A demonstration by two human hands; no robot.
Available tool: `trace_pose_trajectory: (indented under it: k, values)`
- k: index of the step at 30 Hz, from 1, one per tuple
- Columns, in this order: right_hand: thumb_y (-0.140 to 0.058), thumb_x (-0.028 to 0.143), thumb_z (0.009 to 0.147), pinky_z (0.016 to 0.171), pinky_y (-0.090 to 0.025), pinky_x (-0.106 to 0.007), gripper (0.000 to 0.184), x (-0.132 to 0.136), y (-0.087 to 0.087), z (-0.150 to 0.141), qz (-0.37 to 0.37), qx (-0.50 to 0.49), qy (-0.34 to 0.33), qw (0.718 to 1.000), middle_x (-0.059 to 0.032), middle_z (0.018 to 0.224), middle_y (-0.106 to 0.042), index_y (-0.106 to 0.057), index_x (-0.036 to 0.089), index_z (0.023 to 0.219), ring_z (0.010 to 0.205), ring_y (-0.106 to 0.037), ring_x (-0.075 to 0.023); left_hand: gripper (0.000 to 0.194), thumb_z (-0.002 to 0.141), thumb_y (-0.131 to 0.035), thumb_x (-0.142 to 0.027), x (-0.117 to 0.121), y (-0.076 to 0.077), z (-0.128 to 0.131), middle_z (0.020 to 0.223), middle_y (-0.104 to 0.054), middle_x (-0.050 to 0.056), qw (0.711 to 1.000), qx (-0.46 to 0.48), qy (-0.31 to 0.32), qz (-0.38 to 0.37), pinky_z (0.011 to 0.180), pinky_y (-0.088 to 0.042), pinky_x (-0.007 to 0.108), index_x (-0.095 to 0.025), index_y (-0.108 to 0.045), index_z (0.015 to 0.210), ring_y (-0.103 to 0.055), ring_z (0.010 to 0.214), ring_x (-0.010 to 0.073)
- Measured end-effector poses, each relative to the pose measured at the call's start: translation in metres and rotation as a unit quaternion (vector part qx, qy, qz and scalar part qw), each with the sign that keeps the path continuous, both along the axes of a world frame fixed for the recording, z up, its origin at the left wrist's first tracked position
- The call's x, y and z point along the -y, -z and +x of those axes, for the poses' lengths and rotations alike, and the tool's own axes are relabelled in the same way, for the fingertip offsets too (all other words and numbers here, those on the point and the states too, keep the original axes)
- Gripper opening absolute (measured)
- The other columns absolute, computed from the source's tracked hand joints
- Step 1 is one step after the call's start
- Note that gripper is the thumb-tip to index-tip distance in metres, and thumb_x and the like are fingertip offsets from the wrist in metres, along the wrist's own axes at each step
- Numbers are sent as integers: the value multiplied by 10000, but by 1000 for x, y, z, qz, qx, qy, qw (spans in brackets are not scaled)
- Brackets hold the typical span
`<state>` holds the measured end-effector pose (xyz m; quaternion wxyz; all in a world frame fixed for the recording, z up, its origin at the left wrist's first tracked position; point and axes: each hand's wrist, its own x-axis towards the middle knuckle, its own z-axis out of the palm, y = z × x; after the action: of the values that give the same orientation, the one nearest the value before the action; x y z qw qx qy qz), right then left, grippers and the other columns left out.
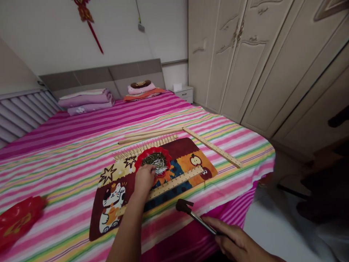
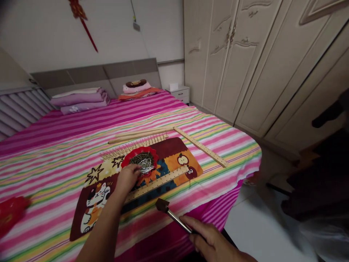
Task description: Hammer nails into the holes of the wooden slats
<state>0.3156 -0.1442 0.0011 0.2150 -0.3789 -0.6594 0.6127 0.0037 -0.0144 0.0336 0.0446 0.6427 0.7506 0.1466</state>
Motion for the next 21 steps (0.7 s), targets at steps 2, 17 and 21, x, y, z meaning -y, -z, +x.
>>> trace_pose_trajectory:
  k: [2, 17, 21]
  values:
    - [-387, 395, 910, 512, -330, -245, 524, 1, 1, 2, -17, 2, 7, 1000, 37, 615, -377, -478, 168, 1373, 560, -384, -129, 252, 768, -533, -151, -11, 3, 8, 986, -683, 58, 999, -19, 17, -26, 891, -398, 272, -215, -713, 931, -587, 956, 180]
    - [-404, 510, 897, 454, -260, -228, 558, -1, 8, -1, -35, -24, 27, 999, 51, 564, -342, -503, 198, 1348, 499, -329, -110, 163, 803, -488, -201, -20, 8, 5, 888, -657, 78, 999, 13, -31, -27, 737, -402, 273, -174, -647, 823, -593, 835, 183]
    - [-389, 530, 899, 438, -235, -222, 562, 0, 8, -3, -33, -26, 29, 999, 53, 557, -326, -505, 212, 1347, 484, -310, -105, 86, 735, -585, -215, -28, 10, 20, 869, -658, 81, 996, 79, -39, -22, 776, -407, 285, -181, -664, 738, -600, 863, 196]
